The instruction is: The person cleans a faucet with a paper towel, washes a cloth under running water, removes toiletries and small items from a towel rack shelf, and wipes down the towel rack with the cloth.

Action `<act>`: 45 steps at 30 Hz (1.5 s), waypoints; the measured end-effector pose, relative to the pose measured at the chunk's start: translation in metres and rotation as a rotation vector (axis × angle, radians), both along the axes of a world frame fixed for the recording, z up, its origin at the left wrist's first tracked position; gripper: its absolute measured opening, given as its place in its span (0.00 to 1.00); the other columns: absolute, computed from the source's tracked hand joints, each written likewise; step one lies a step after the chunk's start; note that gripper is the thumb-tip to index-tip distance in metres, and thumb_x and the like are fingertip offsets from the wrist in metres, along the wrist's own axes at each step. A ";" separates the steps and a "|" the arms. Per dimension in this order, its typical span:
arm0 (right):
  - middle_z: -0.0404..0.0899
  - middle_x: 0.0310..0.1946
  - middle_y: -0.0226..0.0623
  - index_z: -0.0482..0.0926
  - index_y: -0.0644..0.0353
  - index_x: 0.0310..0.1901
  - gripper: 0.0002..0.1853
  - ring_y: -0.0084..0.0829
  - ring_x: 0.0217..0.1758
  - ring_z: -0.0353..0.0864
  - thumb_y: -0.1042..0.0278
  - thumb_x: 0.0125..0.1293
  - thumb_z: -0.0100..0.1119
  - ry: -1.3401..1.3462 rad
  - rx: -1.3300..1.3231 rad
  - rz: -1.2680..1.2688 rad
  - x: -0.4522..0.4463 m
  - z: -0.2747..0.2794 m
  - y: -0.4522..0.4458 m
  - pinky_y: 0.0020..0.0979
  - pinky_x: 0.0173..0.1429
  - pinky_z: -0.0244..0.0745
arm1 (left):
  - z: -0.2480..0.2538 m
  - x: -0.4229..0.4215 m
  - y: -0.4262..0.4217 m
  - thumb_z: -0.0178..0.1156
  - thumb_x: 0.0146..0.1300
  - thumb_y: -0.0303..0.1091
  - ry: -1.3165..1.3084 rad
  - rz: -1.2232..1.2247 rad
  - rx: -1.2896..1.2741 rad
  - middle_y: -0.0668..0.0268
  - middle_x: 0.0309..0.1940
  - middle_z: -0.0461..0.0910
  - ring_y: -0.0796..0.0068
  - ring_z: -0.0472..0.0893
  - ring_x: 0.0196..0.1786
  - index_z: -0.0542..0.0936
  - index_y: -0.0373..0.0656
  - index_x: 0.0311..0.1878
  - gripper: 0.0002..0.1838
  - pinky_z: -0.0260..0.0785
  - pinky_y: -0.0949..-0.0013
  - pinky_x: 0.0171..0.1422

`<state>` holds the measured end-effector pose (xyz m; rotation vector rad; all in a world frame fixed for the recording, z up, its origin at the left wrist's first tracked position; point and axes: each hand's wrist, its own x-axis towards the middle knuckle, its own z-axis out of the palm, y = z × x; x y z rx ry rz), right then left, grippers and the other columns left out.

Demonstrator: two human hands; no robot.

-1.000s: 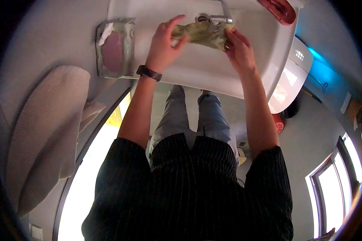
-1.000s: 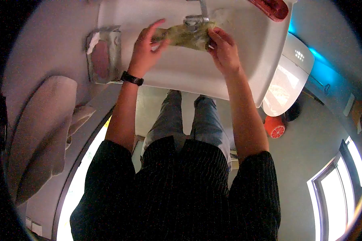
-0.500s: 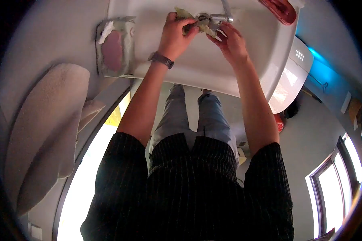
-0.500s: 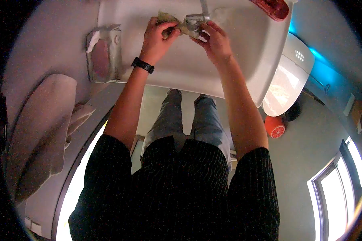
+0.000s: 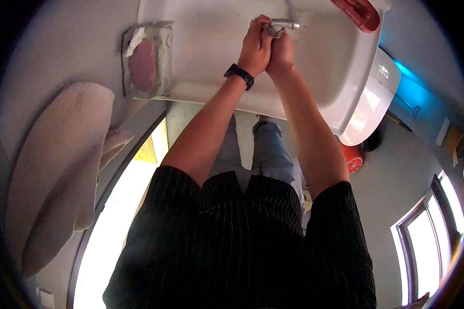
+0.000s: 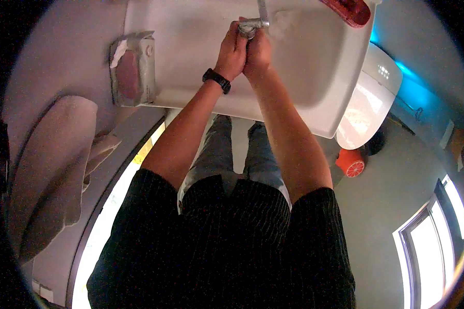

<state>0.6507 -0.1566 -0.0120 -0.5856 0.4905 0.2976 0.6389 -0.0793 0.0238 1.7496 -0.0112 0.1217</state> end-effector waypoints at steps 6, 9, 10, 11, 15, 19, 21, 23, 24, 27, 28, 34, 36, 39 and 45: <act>0.84 0.51 0.45 0.77 0.70 0.58 0.26 0.39 0.54 0.83 0.57 0.79 0.32 0.019 -0.165 -0.048 0.009 0.004 0.005 0.37 0.62 0.78 | -0.009 0.019 0.009 0.50 0.73 0.35 0.184 -0.119 0.250 0.46 0.44 0.81 0.38 0.80 0.48 0.76 0.41 0.50 0.10 0.74 0.46 0.52; 0.85 0.51 0.44 0.79 0.69 0.55 0.27 0.38 0.53 0.84 0.56 0.79 0.33 -0.015 -0.252 -0.034 0.012 0.002 0.001 0.36 0.61 0.78 | -0.012 0.026 0.006 0.49 0.73 0.37 0.184 -0.095 0.254 0.45 0.42 0.83 0.37 0.80 0.47 0.80 0.40 0.46 0.13 0.74 0.44 0.51; 0.85 0.49 0.44 0.80 0.68 0.53 0.27 0.37 0.52 0.84 0.53 0.80 0.34 -0.022 -0.355 -0.022 0.012 0.003 0.000 0.35 0.61 0.78 | -0.011 0.026 0.006 0.49 0.73 0.37 0.184 -0.095 0.254 0.45 0.42 0.83 0.37 0.80 0.47 0.80 0.40 0.46 0.13 0.74 0.44 0.51; 0.85 0.49 0.44 0.80 0.68 0.53 0.27 0.37 0.52 0.84 0.53 0.80 0.34 -0.024 -0.356 -0.023 0.008 0.004 -0.006 0.35 0.61 0.78 | -0.010 0.026 0.005 0.49 0.74 0.39 0.286 -0.108 0.198 0.46 0.40 0.83 0.40 0.81 0.45 0.80 0.39 0.46 0.14 0.74 0.47 0.49; 0.86 0.45 0.43 0.82 0.66 0.52 0.33 0.33 0.51 0.85 0.41 0.80 0.37 -0.082 -0.728 0.154 -0.006 0.008 -0.043 0.34 0.58 0.80 | -0.020 0.023 0.018 0.49 0.75 0.44 0.689 -0.206 -0.135 0.54 0.36 0.84 0.56 0.83 0.39 0.80 0.39 0.47 0.18 0.74 0.56 0.45; 0.86 0.41 0.43 0.83 0.64 0.52 0.37 0.33 0.43 0.86 0.35 0.79 0.35 -0.011 -0.766 0.168 -0.004 0.056 -0.070 0.32 0.49 0.84 | 0.028 0.012 0.047 0.66 0.65 0.50 0.749 -0.391 0.024 0.62 0.39 0.86 0.69 0.82 0.40 0.84 0.42 0.48 0.21 0.73 0.58 0.47; 0.86 0.40 0.44 0.84 0.63 0.52 0.37 0.33 0.40 0.87 0.35 0.79 0.33 0.078 -0.718 0.163 0.005 0.071 -0.074 0.32 0.45 0.85 | 0.025 0.009 0.056 0.70 0.63 0.47 0.480 -0.504 0.102 0.68 0.46 0.84 0.73 0.83 0.46 0.82 0.47 0.57 0.23 0.75 0.66 0.54; 0.86 0.42 0.46 0.84 0.63 0.52 0.37 0.34 0.40 0.87 0.36 0.79 0.34 0.053 -0.803 0.243 0.006 0.075 -0.085 0.33 0.46 0.85 | 0.028 0.012 0.063 0.69 0.64 0.46 0.287 -0.662 0.696 0.68 0.47 0.85 0.70 0.84 0.51 0.80 0.46 0.62 0.26 0.75 0.64 0.56; 0.85 0.43 0.45 0.83 0.63 0.54 0.36 0.34 0.39 0.87 0.36 0.80 0.35 0.069 -0.780 0.256 0.006 0.077 -0.090 0.32 0.45 0.85 | 0.026 0.013 0.069 0.69 0.64 0.46 0.288 -0.662 0.697 0.68 0.47 0.85 0.70 0.84 0.51 0.80 0.46 0.62 0.26 0.75 0.64 0.56; 0.84 0.45 0.44 0.81 0.60 0.58 0.33 0.33 0.43 0.86 0.38 0.80 0.36 0.036 -0.626 0.291 0.003 0.072 -0.102 0.31 0.48 0.85 | 0.021 0.016 0.072 0.67 0.66 0.43 0.459 -0.520 0.508 0.67 0.50 0.84 0.69 0.82 0.55 0.80 0.47 0.63 0.24 0.76 0.61 0.58; 0.84 0.45 0.44 0.81 0.60 0.58 0.33 0.33 0.43 0.86 0.38 0.80 0.36 0.036 -0.627 0.291 0.003 0.064 -0.102 0.31 0.48 0.85 | 0.023 0.014 0.069 0.65 0.67 0.42 0.583 -0.439 0.129 0.66 0.52 0.83 0.68 0.81 0.57 0.80 0.48 0.62 0.22 0.76 0.58 0.59; 0.84 0.47 0.35 0.79 0.54 0.59 0.26 0.29 0.47 0.84 0.43 0.80 0.42 0.109 -0.353 0.267 -0.003 0.037 -0.081 0.34 0.50 0.81 | 0.024 0.013 0.048 0.54 0.73 0.39 0.690 -0.147 -0.757 0.66 0.55 0.79 0.67 0.80 0.57 0.75 0.46 0.61 0.16 0.78 0.54 0.55; 0.85 0.47 0.31 0.79 0.52 0.55 0.22 0.30 0.46 0.84 0.45 0.79 0.44 0.070 -0.079 0.226 -0.007 0.026 -0.064 0.34 0.49 0.80 | 0.012 0.013 0.038 0.48 0.76 0.38 0.771 -0.095 -1.212 0.66 0.53 0.80 0.66 0.81 0.56 0.74 0.45 0.60 0.15 0.78 0.58 0.52; 0.85 0.47 0.32 0.79 0.52 0.52 0.20 0.33 0.48 0.84 0.48 0.79 0.41 0.148 -0.007 0.192 -0.005 0.038 -0.033 0.38 0.52 0.80 | 0.017 0.005 0.015 0.49 0.76 0.40 0.432 -0.040 -0.221 0.63 0.51 0.81 0.59 0.82 0.53 0.75 0.43 0.58 0.15 0.76 0.58 0.52; 0.84 0.44 0.34 0.78 0.56 0.48 0.20 0.35 0.45 0.85 0.50 0.79 0.40 0.183 0.129 0.033 0.001 0.019 -0.008 0.42 0.52 0.82 | 0.004 -0.002 0.018 0.62 0.65 0.32 -0.105 -0.070 0.547 0.53 0.48 0.80 0.48 0.78 0.50 0.78 0.40 0.51 0.12 0.73 0.56 0.57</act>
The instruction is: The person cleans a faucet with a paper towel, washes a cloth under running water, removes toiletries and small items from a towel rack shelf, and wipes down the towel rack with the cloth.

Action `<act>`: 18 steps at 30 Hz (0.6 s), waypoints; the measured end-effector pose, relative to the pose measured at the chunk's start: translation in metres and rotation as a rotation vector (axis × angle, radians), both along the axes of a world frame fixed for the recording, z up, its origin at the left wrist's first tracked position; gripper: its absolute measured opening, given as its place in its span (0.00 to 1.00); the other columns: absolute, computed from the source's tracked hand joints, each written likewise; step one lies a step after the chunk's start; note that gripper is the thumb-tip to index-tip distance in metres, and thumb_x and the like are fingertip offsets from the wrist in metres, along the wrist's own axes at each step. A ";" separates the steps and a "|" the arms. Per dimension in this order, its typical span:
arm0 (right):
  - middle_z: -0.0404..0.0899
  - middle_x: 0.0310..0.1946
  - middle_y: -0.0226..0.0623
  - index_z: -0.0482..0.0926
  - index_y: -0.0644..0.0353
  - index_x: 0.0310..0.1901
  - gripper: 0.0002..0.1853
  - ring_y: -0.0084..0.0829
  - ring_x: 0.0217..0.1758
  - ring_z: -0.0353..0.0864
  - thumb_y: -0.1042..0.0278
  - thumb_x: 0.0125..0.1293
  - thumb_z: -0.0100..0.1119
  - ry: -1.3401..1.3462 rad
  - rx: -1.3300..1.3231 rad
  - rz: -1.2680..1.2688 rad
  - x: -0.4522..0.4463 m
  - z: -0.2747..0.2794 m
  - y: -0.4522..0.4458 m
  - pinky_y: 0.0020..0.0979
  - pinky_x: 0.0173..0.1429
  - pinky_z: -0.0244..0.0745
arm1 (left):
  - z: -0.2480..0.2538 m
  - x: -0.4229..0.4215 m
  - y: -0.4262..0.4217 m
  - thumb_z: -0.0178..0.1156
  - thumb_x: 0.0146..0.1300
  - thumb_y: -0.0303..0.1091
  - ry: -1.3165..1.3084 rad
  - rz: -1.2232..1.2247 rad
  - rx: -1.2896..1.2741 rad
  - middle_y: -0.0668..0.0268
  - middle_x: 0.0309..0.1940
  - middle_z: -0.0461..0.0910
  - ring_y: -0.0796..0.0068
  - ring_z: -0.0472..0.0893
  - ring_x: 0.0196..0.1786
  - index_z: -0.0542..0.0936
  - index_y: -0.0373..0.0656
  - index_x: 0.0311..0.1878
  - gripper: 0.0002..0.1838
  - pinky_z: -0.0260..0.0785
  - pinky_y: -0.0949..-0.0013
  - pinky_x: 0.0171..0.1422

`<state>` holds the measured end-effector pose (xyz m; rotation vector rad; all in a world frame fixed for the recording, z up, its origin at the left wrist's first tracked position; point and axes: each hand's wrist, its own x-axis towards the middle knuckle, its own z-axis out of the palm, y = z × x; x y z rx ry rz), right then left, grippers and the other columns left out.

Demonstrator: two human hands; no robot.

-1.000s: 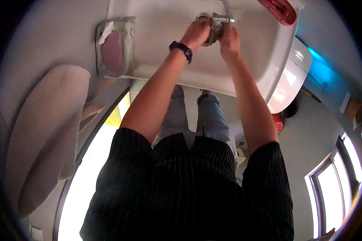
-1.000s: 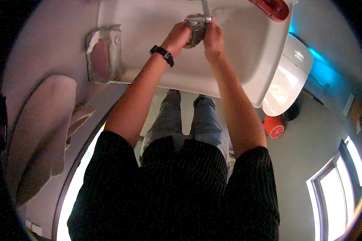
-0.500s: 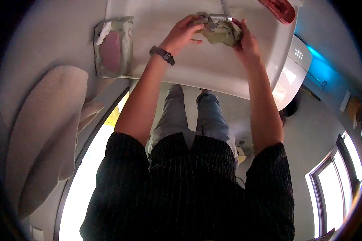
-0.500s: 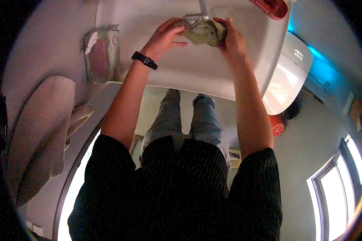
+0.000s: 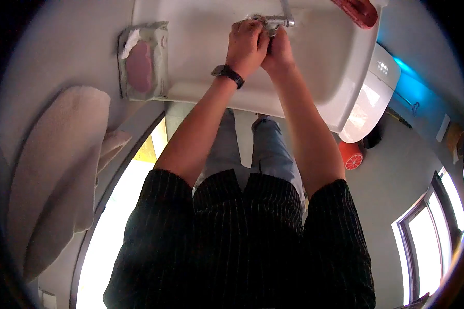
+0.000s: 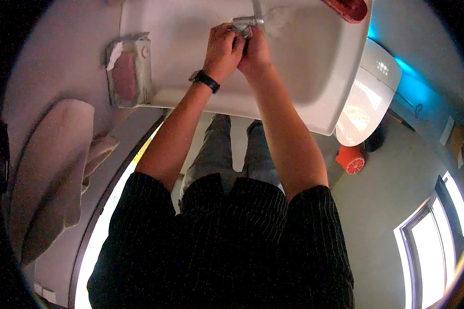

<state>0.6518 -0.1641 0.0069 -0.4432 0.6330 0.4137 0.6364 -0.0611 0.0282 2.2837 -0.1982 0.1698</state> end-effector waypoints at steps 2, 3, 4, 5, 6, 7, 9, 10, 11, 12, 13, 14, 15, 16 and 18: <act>0.84 0.43 0.34 0.78 0.57 0.47 0.20 0.35 0.44 0.84 0.51 0.79 0.40 -0.065 0.040 -0.007 0.004 -0.021 -0.001 0.41 0.51 0.83 | 0.006 -0.006 0.005 0.63 0.65 0.32 -0.117 -0.020 0.124 0.56 0.47 0.81 0.51 0.79 0.51 0.81 0.41 0.46 0.10 0.73 0.56 0.57; 0.83 0.40 0.33 0.78 0.55 0.46 0.18 0.33 0.39 0.83 0.51 0.79 0.42 -0.052 0.055 0.038 0.006 -0.030 -0.006 0.39 0.43 0.81 | 0.012 -0.009 0.010 0.63 0.65 0.33 -0.123 0.003 0.059 0.58 0.47 0.80 0.55 0.79 0.52 0.83 0.42 0.43 0.07 0.73 0.57 0.56; 0.82 0.36 0.31 0.78 0.54 0.45 0.17 0.32 0.35 0.82 0.51 0.78 0.44 -0.036 0.069 0.081 0.005 -0.030 -0.008 0.38 0.35 0.80 | 0.017 -0.012 0.016 0.63 0.65 0.34 -0.125 0.024 -0.009 0.61 0.46 0.80 0.58 0.79 0.52 0.84 0.43 0.39 0.06 0.73 0.58 0.56; 0.82 0.36 0.31 0.78 0.54 0.45 0.17 0.32 0.35 0.82 0.51 0.78 0.44 -0.035 0.068 0.081 0.005 -0.030 -0.008 0.38 0.35 0.80 | 0.022 -0.013 0.023 0.61 0.68 0.36 -0.002 0.036 -0.099 0.64 0.46 0.80 0.64 0.79 0.51 0.84 0.46 0.44 0.07 0.73 0.61 0.55; 0.81 0.34 0.30 0.78 0.53 0.44 0.14 0.30 0.31 0.80 0.53 0.77 0.48 -0.008 -0.056 0.107 0.007 -0.022 -0.003 0.35 0.29 0.74 | 0.026 -0.014 0.024 0.61 0.68 0.36 -0.001 0.034 -0.099 0.64 0.46 0.80 0.64 0.79 0.51 0.84 0.46 0.44 0.07 0.73 0.61 0.55; 0.79 0.32 0.29 0.77 0.52 0.43 0.11 0.29 0.26 0.78 0.55 0.76 0.52 0.019 -0.180 0.132 0.009 -0.016 0.002 0.33 0.22 0.69 | 0.031 -0.015 0.025 0.59 0.70 0.36 0.116 0.151 -0.206 0.64 0.47 0.80 0.65 0.80 0.51 0.84 0.46 0.47 0.08 0.73 0.63 0.54; 0.77 0.29 0.28 0.77 0.51 0.43 0.08 0.27 0.24 0.75 0.57 0.74 0.56 -0.057 -0.229 0.137 0.011 -0.018 0.012 0.31 0.20 0.63 | 0.025 -0.016 0.025 0.55 0.76 0.40 0.253 0.263 -0.360 0.65 0.47 0.81 0.69 0.81 0.51 0.82 0.47 0.53 0.11 0.74 0.66 0.52; 0.76 0.27 0.27 0.76 0.50 0.43 0.07 0.25 0.21 0.72 0.59 0.73 0.60 -0.130 -0.279 0.144 0.012 -0.022 0.014 0.29 0.18 0.58 | 0.018 -0.016 0.025 0.55 0.76 0.40 0.254 0.263 -0.359 0.65 0.47 0.81 0.69 0.81 0.51 0.82 0.47 0.53 0.11 0.74 0.66 0.52; 0.76 0.27 0.27 0.76 0.50 0.43 0.07 0.25 0.21 0.72 0.59 0.73 0.60 -0.130 -0.278 0.144 0.013 -0.025 0.016 0.29 0.18 0.58 | 0.010 -0.015 0.026 0.55 0.76 0.41 0.227 0.228 -0.311 0.64 0.48 0.81 0.69 0.81 0.50 0.81 0.47 0.54 0.12 0.75 0.66 0.51; 0.76 0.26 0.27 0.76 0.51 0.43 0.07 0.25 0.21 0.71 0.61 0.72 0.61 -0.144 -0.349 0.170 0.014 -0.028 0.017 0.29 0.19 0.58 | 0.007 -0.013 0.026 0.55 0.77 0.42 0.200 0.192 -0.264 0.64 0.49 0.82 0.70 0.82 0.50 0.81 0.46 0.54 0.13 0.75 0.66 0.51; 0.76 0.25 0.27 0.76 0.52 0.43 0.07 0.25 0.21 0.71 0.63 0.71 0.63 -0.156 -0.422 0.196 0.014 -0.030 0.017 0.29 0.19 0.58 | 0.005 -0.013 0.024 0.55 0.77 0.42 0.201 0.193 -0.264 0.64 0.49 0.82 0.70 0.82 0.50 0.81 0.46 0.54 0.13 0.75 0.66 0.51; 0.76 0.25 0.27 0.76 0.52 0.43 0.07 0.25 0.21 0.71 0.63 0.71 0.63 -0.156 -0.423 0.196 0.013 -0.033 0.018 0.29 0.19 0.58 | 0.002 -0.012 0.022 0.55 0.77 0.43 0.285 0.188 -0.347 0.63 0.50 0.82 0.70 0.83 0.50 0.80 0.45 0.55 0.15 0.76 0.66 0.50; 0.79 0.30 0.30 0.77 0.54 0.42 0.09 0.26 0.23 0.75 0.59 0.72 0.59 -0.145 -0.543 0.205 0.013 -0.033 0.019 0.29 0.20 0.63 | 0.004 -0.011 0.019 0.55 0.77 0.44 0.371 0.182 -0.430 0.62 0.52 0.83 0.70 0.83 0.50 0.80 0.44 0.57 0.16 0.77 0.66 0.50; 0.82 0.34 0.32 0.78 0.57 0.41 0.13 0.27 0.26 0.78 0.55 0.73 0.56 -0.134 -0.665 0.213 0.013 -0.033 0.019 0.28 0.21 0.68 | 0.004 -0.011 0.015 0.55 0.77 0.44 0.371 0.182 -0.431 0.62 0.52 0.83 0.70 0.83 0.50 0.80 0.44 0.57 0.16 0.77 0.66 0.50; 0.82 0.34 0.33 0.78 0.58 0.44 0.11 0.28 0.26 0.79 0.58 0.73 0.56 -0.119 -0.640 0.176 0.014 -0.029 0.010 0.29 0.24 0.70 | 0.005 -0.012 0.009 0.57 0.75 0.44 0.516 0.213 -0.538 0.61 0.53 0.83 0.70 0.85 0.48 0.78 0.41 0.59 0.19 0.79 0.67 0.48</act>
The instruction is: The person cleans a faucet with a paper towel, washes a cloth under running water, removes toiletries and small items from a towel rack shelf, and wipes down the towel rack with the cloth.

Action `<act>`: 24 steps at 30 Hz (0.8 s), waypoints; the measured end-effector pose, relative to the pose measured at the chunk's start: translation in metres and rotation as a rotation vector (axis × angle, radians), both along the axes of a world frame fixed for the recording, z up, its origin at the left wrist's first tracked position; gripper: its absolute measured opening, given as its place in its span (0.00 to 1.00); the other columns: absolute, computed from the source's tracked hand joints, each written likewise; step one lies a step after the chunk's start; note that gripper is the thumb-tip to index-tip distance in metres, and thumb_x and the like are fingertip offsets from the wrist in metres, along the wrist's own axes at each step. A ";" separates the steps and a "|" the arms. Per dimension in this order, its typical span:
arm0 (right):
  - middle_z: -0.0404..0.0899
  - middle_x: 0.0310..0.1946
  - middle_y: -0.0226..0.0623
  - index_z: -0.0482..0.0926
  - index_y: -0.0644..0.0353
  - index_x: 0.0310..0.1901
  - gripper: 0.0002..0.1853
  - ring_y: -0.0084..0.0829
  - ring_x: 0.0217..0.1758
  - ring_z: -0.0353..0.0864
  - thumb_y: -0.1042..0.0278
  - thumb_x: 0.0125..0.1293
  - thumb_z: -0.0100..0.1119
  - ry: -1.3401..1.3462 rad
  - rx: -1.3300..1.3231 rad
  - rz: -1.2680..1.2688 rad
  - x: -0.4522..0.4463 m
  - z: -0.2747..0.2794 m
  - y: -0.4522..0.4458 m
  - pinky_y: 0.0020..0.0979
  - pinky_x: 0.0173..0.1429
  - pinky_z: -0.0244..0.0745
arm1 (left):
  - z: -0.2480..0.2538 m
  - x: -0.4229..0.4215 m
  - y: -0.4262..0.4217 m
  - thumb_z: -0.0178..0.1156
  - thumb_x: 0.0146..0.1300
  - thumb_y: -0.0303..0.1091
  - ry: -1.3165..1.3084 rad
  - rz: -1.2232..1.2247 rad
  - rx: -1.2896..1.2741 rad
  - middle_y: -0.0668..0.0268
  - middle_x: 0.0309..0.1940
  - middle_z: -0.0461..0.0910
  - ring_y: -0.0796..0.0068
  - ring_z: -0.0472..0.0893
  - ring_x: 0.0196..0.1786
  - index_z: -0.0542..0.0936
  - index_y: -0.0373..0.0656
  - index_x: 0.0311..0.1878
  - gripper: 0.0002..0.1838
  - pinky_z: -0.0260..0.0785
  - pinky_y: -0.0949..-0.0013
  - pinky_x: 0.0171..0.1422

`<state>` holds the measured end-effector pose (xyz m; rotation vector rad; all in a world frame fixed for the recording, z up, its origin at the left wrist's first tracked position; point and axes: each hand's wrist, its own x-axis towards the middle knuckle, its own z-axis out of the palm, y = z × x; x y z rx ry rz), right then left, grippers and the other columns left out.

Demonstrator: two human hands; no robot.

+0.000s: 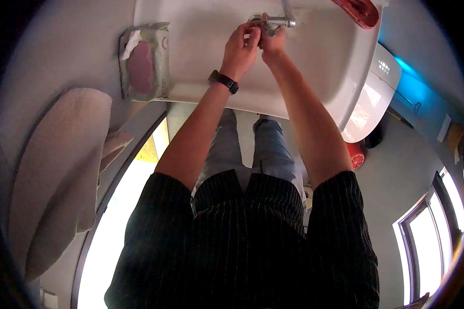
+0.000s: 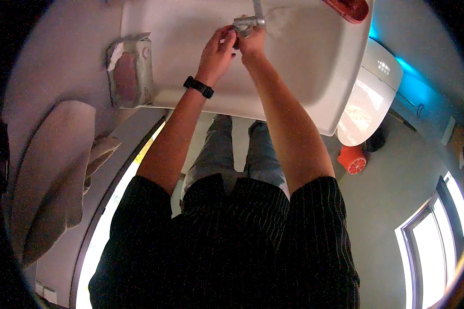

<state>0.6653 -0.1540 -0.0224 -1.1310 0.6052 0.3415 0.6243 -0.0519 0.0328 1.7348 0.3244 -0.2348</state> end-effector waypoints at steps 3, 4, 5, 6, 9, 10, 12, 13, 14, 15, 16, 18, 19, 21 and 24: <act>0.83 0.41 0.36 0.78 0.62 0.51 0.16 0.29 0.39 0.81 0.56 0.73 0.58 -0.008 0.139 -0.048 -0.009 0.013 -0.017 0.32 0.38 0.76 | -0.001 -0.001 0.000 0.60 0.73 0.43 -0.030 -0.072 0.063 0.60 0.52 0.84 0.72 0.86 0.47 0.78 0.37 0.59 0.21 0.80 0.68 0.47; 0.83 0.49 0.37 0.79 0.66 0.55 0.22 0.29 0.52 0.83 0.52 0.73 0.59 -0.020 0.251 -0.055 -0.014 0.017 -0.025 0.33 0.49 0.80 | -0.002 0.001 0.003 0.60 0.73 0.43 -0.031 -0.070 0.063 0.60 0.52 0.84 0.72 0.86 0.47 0.78 0.37 0.59 0.21 0.80 0.68 0.47; 0.82 0.52 0.37 0.78 0.64 0.58 0.21 0.30 0.57 0.81 0.54 0.76 0.57 -0.341 0.365 0.116 -0.024 0.018 -0.043 0.37 0.59 0.77 | -0.003 0.005 0.011 0.62 0.72 0.42 0.083 -0.132 0.065 0.60 0.51 0.84 0.73 0.86 0.45 0.77 0.36 0.59 0.21 0.80 0.69 0.47; 0.82 0.52 0.37 0.78 0.64 0.58 0.21 0.30 0.57 0.81 0.54 0.76 0.57 -0.340 0.363 0.117 -0.028 0.030 -0.051 0.37 0.59 0.77 | -0.005 0.007 0.017 0.64 0.71 0.41 0.197 -0.194 0.065 0.60 0.51 0.84 0.74 0.86 0.44 0.77 0.35 0.59 0.22 0.80 0.70 0.48; 0.81 0.55 0.35 0.75 0.61 0.63 0.20 0.30 0.57 0.81 0.57 0.79 0.51 -0.170 -0.077 0.199 -0.031 0.066 -0.070 0.36 0.59 0.77 | 0.006 0.014 0.021 0.66 0.67 0.41 0.219 -0.049 -0.131 0.60 0.49 0.83 0.73 0.84 0.48 0.79 0.35 0.52 0.19 0.81 0.67 0.47; 0.81 0.55 0.35 0.74 0.59 0.64 0.19 0.30 0.56 0.81 0.57 0.80 0.49 -0.099 -0.086 0.116 -0.032 0.071 -0.077 0.35 0.57 0.78 | 0.008 0.014 0.019 0.65 0.69 0.39 0.197 0.093 -0.262 0.64 0.48 0.81 0.75 0.83 0.51 0.79 0.37 0.50 0.15 0.83 0.65 0.51; 0.81 0.54 0.34 0.73 0.57 0.65 0.19 0.29 0.55 0.81 0.58 0.81 0.47 -0.032 -0.096 0.034 -0.034 0.083 -0.081 0.33 0.54 0.78 | 0.011 0.016 0.013 0.62 0.71 0.39 0.195 0.139 -0.316 0.65 0.46 0.79 0.73 0.81 0.54 0.78 0.39 0.48 0.13 0.84 0.62 0.52; 0.81 0.53 0.32 0.74 0.56 0.63 0.17 0.27 0.53 0.81 0.59 0.80 0.47 -0.043 0.014 -0.030 -0.034 0.092 -0.078 0.31 0.51 0.78 | 0.016 0.015 0.006 0.58 0.73 0.39 0.258 0.235 -0.412 0.65 0.49 0.80 0.72 0.81 0.54 0.78 0.39 0.50 0.13 0.83 0.60 0.53; 0.82 0.51 0.30 0.75 0.56 0.61 0.16 0.26 0.50 0.81 0.59 0.80 0.48 -0.054 0.123 -0.094 -0.035 0.097 -0.077 0.30 0.48 0.78 | 0.021 0.015 -0.002 0.55 0.75 0.39 0.321 0.331 -0.509 0.64 0.51 0.80 0.70 0.82 0.54 0.77 0.39 0.53 0.14 0.83 0.58 0.54; 0.82 0.51 0.30 0.75 0.56 0.61 0.16 0.26 0.50 0.81 0.59 0.80 0.48 -0.053 0.121 -0.094 -0.037 0.088 -0.080 0.30 0.48 0.78 | 0.017 0.016 -0.008 0.55 0.75 0.39 0.322 0.330 -0.511 0.64 0.51 0.80 0.70 0.82 0.54 0.77 0.39 0.53 0.14 0.83 0.58 0.54; 0.82 0.51 0.33 0.75 0.57 0.63 0.17 0.28 0.51 0.82 0.60 0.80 0.49 -0.116 0.327 0.018 -0.039 0.073 -0.082 0.33 0.48 0.81 | 0.005 0.017 -0.013 0.52 0.76 0.39 0.363 0.268 -0.541 0.64 0.50 0.81 0.68 0.83 0.51 0.78 0.41 0.51 0.12 0.82 0.58 0.51; 0.82 0.51 0.35 0.74 0.58 0.65 0.18 0.31 0.53 0.83 0.61 0.79 0.50 -0.179 0.534 0.133 -0.036 0.054 -0.084 0.36 0.48 0.84 | -0.024 0.022 -0.022 0.49 0.77 0.39 0.403 0.206 -0.569 0.63 0.49 0.81 0.65 0.84 0.47 0.78 0.43 0.49 0.12 0.81 0.58 0.48; 0.81 0.51 0.35 0.74 0.58 0.63 0.17 0.31 0.52 0.83 0.61 0.79 0.50 -0.121 0.426 0.099 -0.032 0.050 -0.079 0.35 0.48 0.84 | -0.045 0.023 -0.026 0.47 0.78 0.40 0.286 0.068 -0.396 0.59 0.50 0.81 0.60 0.83 0.47 0.77 0.43 0.51 0.13 0.79 0.55 0.50; 0.81 0.50 0.35 0.75 0.59 0.60 0.16 0.31 0.51 0.83 0.61 0.79 0.49 -0.064 0.319 0.066 -0.028 0.048 -0.067 0.34 0.49 0.83 | -0.040 0.022 -0.036 0.48 0.77 0.40 0.086 0.017 -0.218 0.50 0.51 0.80 0.46 0.81 0.47 0.74 0.41 0.55 0.14 0.72 0.51 0.54; 0.80 0.47 0.35 0.75 0.59 0.54 0.13 0.30 0.47 0.81 0.60 0.80 0.47 -0.039 0.018 -0.253 -0.023 0.056 -0.041 0.33 0.50 0.80 | -0.019 0.022 -0.045 0.52 0.75 0.40 -0.263 -0.140 0.140 0.49 0.49 0.80 0.42 0.80 0.47 0.74 0.41 0.53 0.14 0.74 0.49 0.52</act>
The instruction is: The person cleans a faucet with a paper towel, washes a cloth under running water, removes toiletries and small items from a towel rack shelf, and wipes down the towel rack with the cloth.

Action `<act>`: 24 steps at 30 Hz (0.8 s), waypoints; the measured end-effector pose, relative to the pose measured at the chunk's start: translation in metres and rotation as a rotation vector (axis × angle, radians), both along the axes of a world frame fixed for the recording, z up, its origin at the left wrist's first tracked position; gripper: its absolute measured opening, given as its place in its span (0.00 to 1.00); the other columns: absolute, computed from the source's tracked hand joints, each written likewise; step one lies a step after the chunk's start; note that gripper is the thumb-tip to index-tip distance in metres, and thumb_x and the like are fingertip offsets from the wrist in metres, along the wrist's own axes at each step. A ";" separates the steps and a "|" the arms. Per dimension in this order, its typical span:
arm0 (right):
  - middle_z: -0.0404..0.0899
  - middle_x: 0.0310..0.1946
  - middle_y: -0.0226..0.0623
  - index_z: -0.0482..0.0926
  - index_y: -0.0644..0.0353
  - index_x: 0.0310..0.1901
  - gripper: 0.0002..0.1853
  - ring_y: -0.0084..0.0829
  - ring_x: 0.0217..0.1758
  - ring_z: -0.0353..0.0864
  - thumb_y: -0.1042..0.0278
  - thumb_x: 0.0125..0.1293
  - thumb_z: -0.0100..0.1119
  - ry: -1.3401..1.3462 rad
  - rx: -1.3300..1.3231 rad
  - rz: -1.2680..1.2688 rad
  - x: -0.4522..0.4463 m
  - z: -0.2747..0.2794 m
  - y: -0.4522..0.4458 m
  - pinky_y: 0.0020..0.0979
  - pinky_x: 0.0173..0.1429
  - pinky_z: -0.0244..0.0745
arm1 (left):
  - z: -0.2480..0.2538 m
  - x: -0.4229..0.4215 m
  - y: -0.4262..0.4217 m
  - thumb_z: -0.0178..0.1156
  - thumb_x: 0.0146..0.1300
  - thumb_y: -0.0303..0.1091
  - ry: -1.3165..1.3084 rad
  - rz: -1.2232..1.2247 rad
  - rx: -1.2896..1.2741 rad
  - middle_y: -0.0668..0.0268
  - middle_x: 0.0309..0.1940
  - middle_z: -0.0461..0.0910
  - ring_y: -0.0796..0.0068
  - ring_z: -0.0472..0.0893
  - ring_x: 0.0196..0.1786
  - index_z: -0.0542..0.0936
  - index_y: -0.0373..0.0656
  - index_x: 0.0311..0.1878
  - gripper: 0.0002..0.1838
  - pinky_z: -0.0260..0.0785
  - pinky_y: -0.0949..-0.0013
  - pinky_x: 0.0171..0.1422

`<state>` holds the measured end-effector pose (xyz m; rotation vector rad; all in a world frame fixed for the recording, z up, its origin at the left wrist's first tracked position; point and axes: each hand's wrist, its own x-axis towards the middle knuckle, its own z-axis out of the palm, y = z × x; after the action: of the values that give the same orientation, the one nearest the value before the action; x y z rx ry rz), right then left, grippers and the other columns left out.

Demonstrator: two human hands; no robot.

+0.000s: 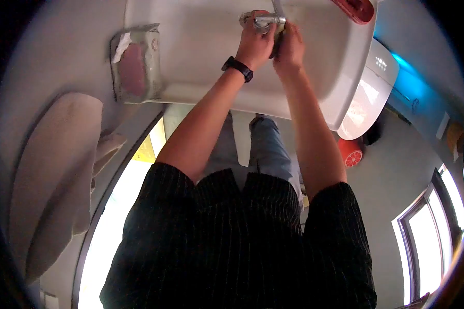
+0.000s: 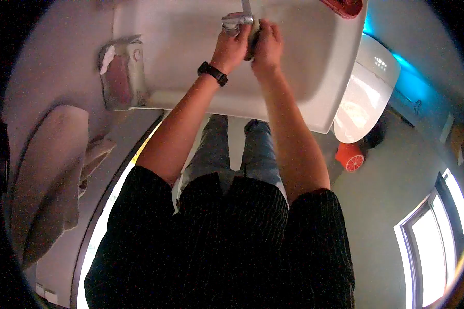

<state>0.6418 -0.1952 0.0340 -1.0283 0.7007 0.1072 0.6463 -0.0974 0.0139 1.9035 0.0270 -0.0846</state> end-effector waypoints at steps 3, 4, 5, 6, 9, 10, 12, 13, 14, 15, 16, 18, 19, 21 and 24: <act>0.80 0.41 0.33 0.75 0.59 0.49 0.12 0.28 0.44 0.80 0.60 0.79 0.46 -0.072 0.214 -0.070 0.002 -0.023 0.026 0.30 0.48 0.78 | 0.006 0.001 0.009 0.57 0.72 0.38 -0.173 -0.033 0.198 0.47 0.49 0.79 0.39 0.81 0.46 0.71 0.39 0.55 0.16 0.76 0.47 0.48; 0.80 0.41 0.33 0.75 0.59 0.49 0.12 0.28 0.44 0.80 0.60 0.79 0.46 -0.074 0.219 -0.070 0.003 -0.024 0.027 0.30 0.48 0.78 | 0.005 0.001 0.018 0.57 0.72 0.37 -0.141 -0.066 0.284 0.46 0.50 0.79 0.39 0.81 0.45 0.70 0.38 0.56 0.16 0.77 0.47 0.47; 0.80 0.40 0.32 0.75 0.59 0.48 0.12 0.28 0.42 0.80 0.60 0.79 0.46 -0.056 0.204 0.035 0.002 -0.026 0.029 0.31 0.45 0.78 | 0.003 0.003 0.026 0.56 0.72 0.37 -0.288 -0.081 0.300 0.45 0.46 0.80 0.39 0.82 0.43 0.69 0.38 0.55 0.16 0.77 0.47 0.45; 0.80 0.38 0.32 0.75 0.58 0.48 0.12 0.28 0.40 0.80 0.61 0.79 0.45 -0.037 0.188 0.140 0.001 -0.027 0.031 0.31 0.42 0.78 | 0.008 0.004 0.032 0.56 0.72 0.37 -0.287 -0.083 0.303 0.45 0.46 0.80 0.39 0.82 0.43 0.69 0.38 0.55 0.16 0.77 0.47 0.45; 0.81 0.35 0.32 0.77 0.59 0.45 0.11 0.27 0.34 0.80 0.61 0.76 0.49 -0.082 0.144 0.234 0.004 -0.031 0.034 0.32 0.37 0.78 | 0.016 0.008 0.039 0.53 0.73 0.35 -0.226 -0.106 0.358 0.47 0.33 0.83 0.42 0.82 0.38 0.71 0.38 0.50 0.11 0.76 0.47 0.42; 0.81 0.33 0.32 0.77 0.59 0.43 0.11 0.26 0.31 0.80 0.61 0.75 0.50 -0.109 0.119 0.282 0.007 -0.032 0.035 0.32 0.34 0.77 | 0.015 0.009 0.041 0.53 0.73 0.35 -0.228 -0.105 0.359 0.47 0.33 0.83 0.42 0.82 0.38 0.71 0.38 0.50 0.11 0.76 0.47 0.42; 0.80 0.32 0.32 0.77 0.60 0.41 0.10 0.26 0.32 0.80 0.62 0.73 0.52 -0.095 0.120 0.252 0.009 -0.032 0.040 0.32 0.34 0.77 | 0.014 0.009 0.044 0.51 0.74 0.36 -0.225 -0.103 0.446 0.47 0.30 0.83 0.42 0.82 0.35 0.75 0.37 0.45 0.11 0.76 0.47 0.41; 0.80 0.32 0.31 0.78 0.60 0.38 0.09 0.26 0.32 0.80 0.64 0.71 0.54 -0.082 0.121 0.223 0.011 -0.031 0.042 0.32 0.34 0.77 | 0.013 0.010 0.044 0.51 0.74 0.36 -0.226 -0.102 0.444 0.47 0.30 0.83 0.42 0.82 0.35 0.75 0.37 0.45 0.11 0.76 0.47 0.41; 0.80 0.32 0.31 0.78 0.60 0.38 0.09 0.26 0.32 0.80 0.64 0.71 0.54 -0.082 0.121 0.224 0.012 -0.030 0.043 0.32 0.34 0.77 | 0.013 0.010 0.044 0.50 0.74 0.37 -0.220 -0.099 0.433 0.47 0.30 0.83 0.43 0.82 0.34 0.77 0.37 0.43 0.12 0.76 0.46 0.40; 0.80 0.31 0.31 0.78 0.60 0.37 0.08 0.26 0.32 0.79 0.65 0.70 0.55 -0.041 0.119 0.213 0.013 -0.029 0.044 0.32 0.34 0.76 | 0.014 0.011 0.045 0.50 0.75 0.38 -0.214 -0.095 0.423 0.47 0.29 0.83 0.43 0.82 0.33 0.79 0.37 0.41 0.14 0.76 0.46 0.39; 0.80 0.31 0.31 0.78 0.60 0.36 0.07 0.26 0.32 0.79 0.66 0.69 0.56 0.000 0.117 0.203 0.014 -0.029 0.044 0.32 0.34 0.76 | 0.014 0.011 0.045 0.50 0.75 0.38 -0.214 -0.094 0.424 0.47 0.29 0.83 0.43 0.82 0.33 0.79 0.37 0.41 0.14 0.76 0.46 0.39; 0.80 0.31 0.31 0.79 0.62 0.37 0.09 0.26 0.32 0.79 0.66 0.71 0.54 0.003 0.095 0.218 0.015 -0.031 0.043 0.33 0.35 0.76 | 0.014 0.012 0.044 0.50 0.75 0.39 -0.108 -0.117 0.477 0.48 0.30 0.83 0.44 0.83 0.34 0.80 0.38 0.40 0.15 0.76 0.47 0.39; 0.80 0.31 0.32 0.79 0.63 0.37 0.11 0.26 0.32 0.79 0.66 0.72 0.52 0.006 0.073 0.232 0.015 -0.033 0.041 0.33 0.35 0.76 | 0.014 0.011 0.044 0.50 0.75 0.39 -0.109 -0.117 0.475 0.48 0.30 0.83 0.44 0.83 0.34 0.80 0.38 0.40 0.15 0.76 0.47 0.39; 0.81 0.32 0.32 0.80 0.65 0.40 0.13 0.26 0.33 0.79 0.64 0.75 0.50 0.066 -0.040 0.236 0.012 -0.035 0.037 0.32 0.35 0.76 | 0.015 0.009 0.043 0.53 0.73 0.39 -0.078 -0.110 0.430 0.49 0.32 0.84 0.43 0.83 0.34 0.81 0.38 0.43 0.14 0.77 0.49 0.41; 0.82 0.35 0.32 0.81 0.66 0.45 0.16 0.26 0.36 0.80 0.61 0.77 0.49 0.068 -0.201 0.269 0.002 -0.031 0.018 0.30 0.38 0.76 | 0.014 0.001 0.036 0.57 0.69 0.38 -0.081 -0.011 0.258 0.50 0.33 0.85 0.43 0.83 0.36 0.81 0.37 0.45 0.13 0.78 0.51 0.43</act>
<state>0.6438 -0.1769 0.0031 -1.3146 0.6408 0.3113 0.6474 -0.0618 0.0278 2.1639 -0.0286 -0.0119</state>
